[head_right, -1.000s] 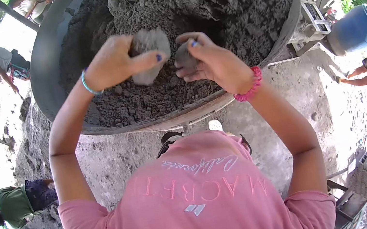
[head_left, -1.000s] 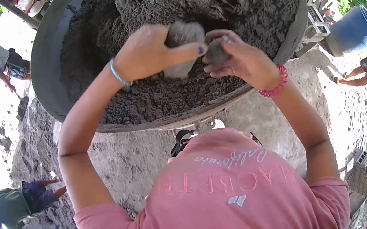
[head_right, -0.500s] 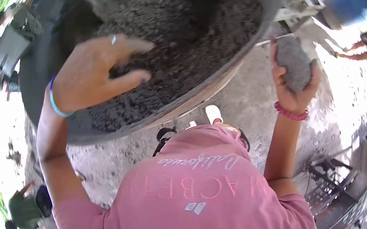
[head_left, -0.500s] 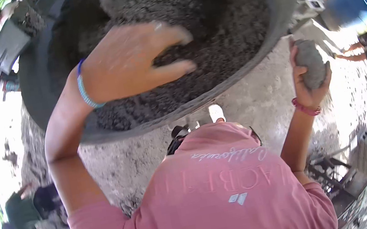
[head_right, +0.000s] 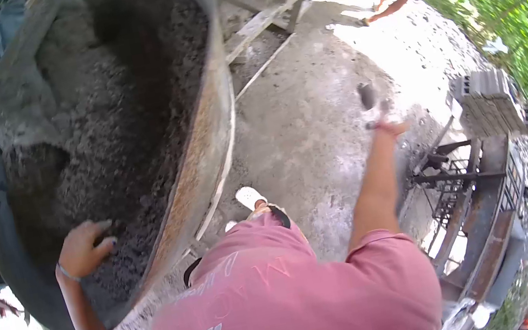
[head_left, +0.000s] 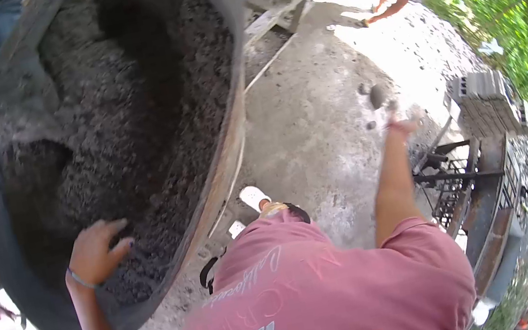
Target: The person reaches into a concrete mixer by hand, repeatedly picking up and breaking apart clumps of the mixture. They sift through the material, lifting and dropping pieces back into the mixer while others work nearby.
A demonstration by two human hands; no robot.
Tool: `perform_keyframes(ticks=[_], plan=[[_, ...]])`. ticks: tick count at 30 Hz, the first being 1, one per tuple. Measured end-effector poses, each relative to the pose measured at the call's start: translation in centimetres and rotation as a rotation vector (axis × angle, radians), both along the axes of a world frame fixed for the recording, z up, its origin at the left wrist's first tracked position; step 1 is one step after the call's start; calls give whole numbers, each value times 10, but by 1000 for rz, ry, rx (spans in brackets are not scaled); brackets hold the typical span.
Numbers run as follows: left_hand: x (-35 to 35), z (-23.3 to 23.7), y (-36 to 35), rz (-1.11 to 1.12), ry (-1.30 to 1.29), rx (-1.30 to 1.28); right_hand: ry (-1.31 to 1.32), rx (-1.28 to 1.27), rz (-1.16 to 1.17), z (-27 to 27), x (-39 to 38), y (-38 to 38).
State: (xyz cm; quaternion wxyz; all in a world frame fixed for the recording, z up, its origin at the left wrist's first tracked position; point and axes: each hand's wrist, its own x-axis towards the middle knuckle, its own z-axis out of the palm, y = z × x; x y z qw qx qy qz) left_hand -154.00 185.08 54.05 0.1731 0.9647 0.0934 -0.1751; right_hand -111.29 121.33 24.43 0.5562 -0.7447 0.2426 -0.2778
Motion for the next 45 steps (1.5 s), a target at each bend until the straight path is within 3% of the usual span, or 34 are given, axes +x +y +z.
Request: perform_keyframes(ticks=[1,2,3,5,6,7,8,10,11,13,15,17,19,20,23,27,29,30,31,32,34,35,36,37,39,42,43,45], plan=[[3,-1,0,6,-24,-18,-248,664,122,78,51,-35],[2,1,3,-3,-66,-28,-400,977,135,141,89,-56],[-5,8,5,64,-16,-39,-529,1050,130,194,117,-71],[-1,19,2,117,74,-97,-759,307,-321,297,129,-6],[-9,16,5,124,17,-131,-664,-166,-399,321,148,-24],[-13,15,9,140,23,-138,-796,-304,-274,349,131,8],[-18,15,13,161,33,-147,-814,-694,-490,367,111,47],[-27,12,21,230,41,-157,-1038,-401,-108,395,48,143],[-27,11,22,222,64,-156,-985,-549,-80,398,41,159],[-31,16,31,295,121,-137,-839,-213,465,406,7,225],[-31,34,29,288,52,-141,-609,-302,865,410,-2,271],[-45,43,39,266,-41,-89,-551,-587,1179,413,-25,325],[-56,53,50,241,-100,-1,-481,-820,1330,416,-65,380],[-64,55,55,197,-131,80,-496,-846,1458,415,-82,403],[-76,60,68,459,-251,169,-633,-1106,1675,415,-149,466],[-100,37,90,603,-413,327,-778,-1206,2031,384,-209,540],[-116,2,113,606,-517,291,-881,-1519,2251,350,-225,575],[-122,-11,121,661,-544,133,-708,-1820,2322,336,-243,589],[-125,-10,129,680,-528,169,-507,-2128,2357,320,-257,598],[-129,-9,136,706,-512,204,-726,-2100,2463,291,-261,599],[-139,-7,145,767,-556,284,-927,-2111,2558,242,-287,609],[-143,-7,147,706,-707,328,-891,-2165,2559,224,-320,622],[-146,-5,148,636,-851,372,-1127,-2021,2582,203,-347,635],[-145,-2,147,555,-991,414,-1342,-1859,2589,180,-373,651],[-140,19,124,600,-1030,339,-1688,-1349,2575,138,-414,688],[-144,10,130,533,-1080,467,-1882,-1456,2369,98,-472,715],[-143,12,128,507,-1086,501,-1937,-1543,2297,88,-484,719],[-144,13,134,514,-1106,499,-2228,-1339,1760,35,-490,729]])
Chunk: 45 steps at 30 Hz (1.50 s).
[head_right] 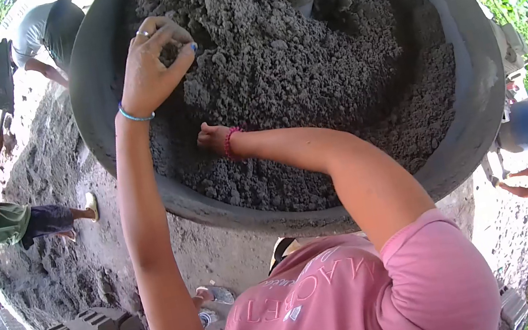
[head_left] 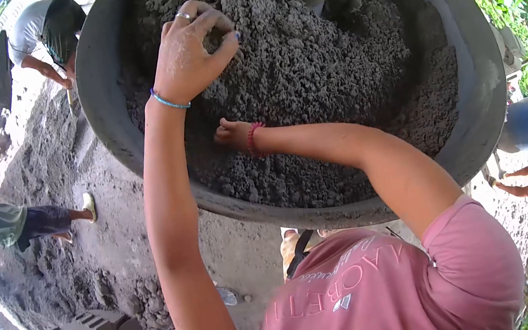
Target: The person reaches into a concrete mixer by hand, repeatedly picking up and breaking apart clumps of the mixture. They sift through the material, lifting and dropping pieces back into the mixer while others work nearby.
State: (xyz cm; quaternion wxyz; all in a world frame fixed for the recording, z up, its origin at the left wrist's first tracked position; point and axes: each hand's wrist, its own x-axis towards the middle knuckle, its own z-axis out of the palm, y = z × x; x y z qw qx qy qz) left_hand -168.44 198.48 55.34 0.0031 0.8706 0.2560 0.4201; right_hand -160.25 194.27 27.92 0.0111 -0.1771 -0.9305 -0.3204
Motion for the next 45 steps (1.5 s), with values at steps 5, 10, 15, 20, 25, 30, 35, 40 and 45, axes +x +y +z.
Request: perform_keyframes(ticks=[5,10,15,20,25,30,35,40,45], plan=[[-8,1,0,64,-20,-54,-211,46,-104,-11,-10,-2],[-14,6,3,88,-70,-140,-73,-187,-3,-1,-5,10],[-24,14,3,84,-120,-54,-183,-123,-17,-12,-21,11],[-36,15,3,68,-216,-167,-288,-305,-46,-9,-33,5],[-55,13,12,135,-213,-18,-232,-506,-8,21,-6,-14],[-79,15,19,104,-354,-14,-180,-641,-117,23,-6,-30],[-108,14,27,156,-339,2,-336,-760,-144,81,-12,-44],[-144,25,-31,346,484,-474,-217,-1067,-316,59,16,-57],[-160,-48,-58,-34,944,-411,-197,-754,52,214,-5,-61]])
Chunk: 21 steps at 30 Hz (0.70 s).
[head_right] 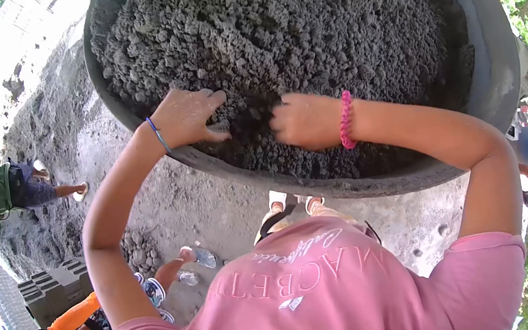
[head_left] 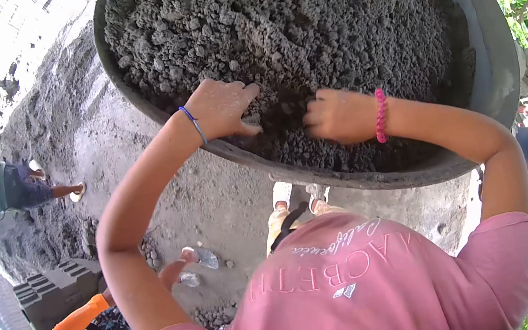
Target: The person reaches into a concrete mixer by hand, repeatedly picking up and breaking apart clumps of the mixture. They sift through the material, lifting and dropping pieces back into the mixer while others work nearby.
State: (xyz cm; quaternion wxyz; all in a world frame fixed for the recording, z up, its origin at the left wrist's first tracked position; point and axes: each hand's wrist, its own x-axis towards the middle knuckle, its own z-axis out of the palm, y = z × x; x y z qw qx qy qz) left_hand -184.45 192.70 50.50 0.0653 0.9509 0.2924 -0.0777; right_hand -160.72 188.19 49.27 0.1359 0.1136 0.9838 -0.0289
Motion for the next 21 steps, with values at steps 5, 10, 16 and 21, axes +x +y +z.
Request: perform_keyframes(ticks=[5,10,16,21], plan=[[-16,20,-38,-20,-28,-16,531,-38,-142,-7,-54,-31],[-73,75,-77,168,-252,-30,608,145,-223,12,-99,-57],[-137,80,-62,437,-581,40,386,252,-145,19,-133,-75],[-179,71,-14,623,-763,-115,356,98,-179,3,-136,-60]])
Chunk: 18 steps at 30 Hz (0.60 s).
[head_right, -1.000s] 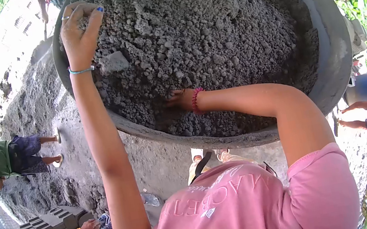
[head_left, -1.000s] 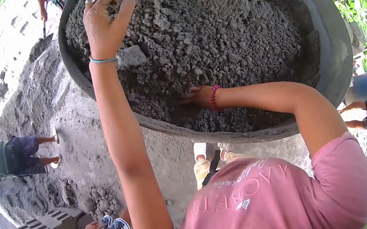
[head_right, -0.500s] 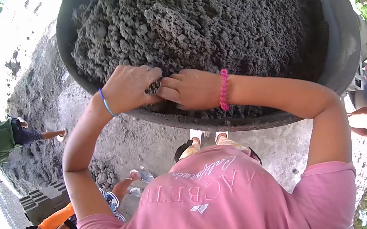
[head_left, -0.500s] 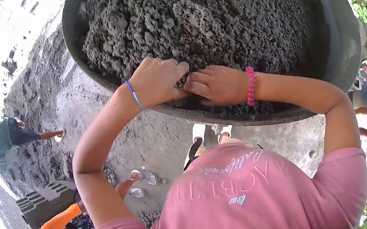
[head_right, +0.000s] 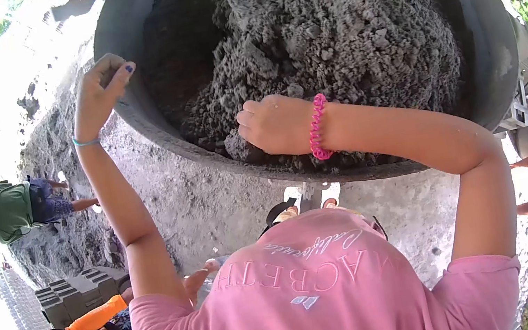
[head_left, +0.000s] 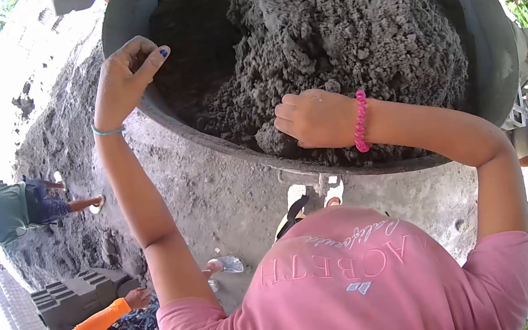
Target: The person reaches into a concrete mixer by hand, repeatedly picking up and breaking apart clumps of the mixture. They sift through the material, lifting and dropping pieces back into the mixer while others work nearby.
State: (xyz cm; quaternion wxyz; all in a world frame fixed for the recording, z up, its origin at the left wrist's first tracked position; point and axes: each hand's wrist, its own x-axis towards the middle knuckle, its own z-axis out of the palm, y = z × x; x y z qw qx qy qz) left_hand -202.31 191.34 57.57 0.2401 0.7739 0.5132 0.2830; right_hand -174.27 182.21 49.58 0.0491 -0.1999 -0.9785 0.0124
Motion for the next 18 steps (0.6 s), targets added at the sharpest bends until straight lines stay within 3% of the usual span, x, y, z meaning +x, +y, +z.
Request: perform_keyframes(ticks=[3,7,11,14,17,18], plan=[[11,-2,9,-88,-40,-100,-64,-231,-36,-4,-13,18],[27,-14,30,-215,-140,-151,-348,-613,-30,-20,-44,31],[24,-18,38,-171,-143,-128,-232,-1052,-115,2,-65,34],[18,-20,38,-114,-12,-90,-244,-1022,-90,-8,-59,39],[10,-32,47,-127,162,-30,47,-1002,-150,-22,-17,53],[9,-31,47,-133,183,-42,103,-1136,-348,-3,-1,59]])
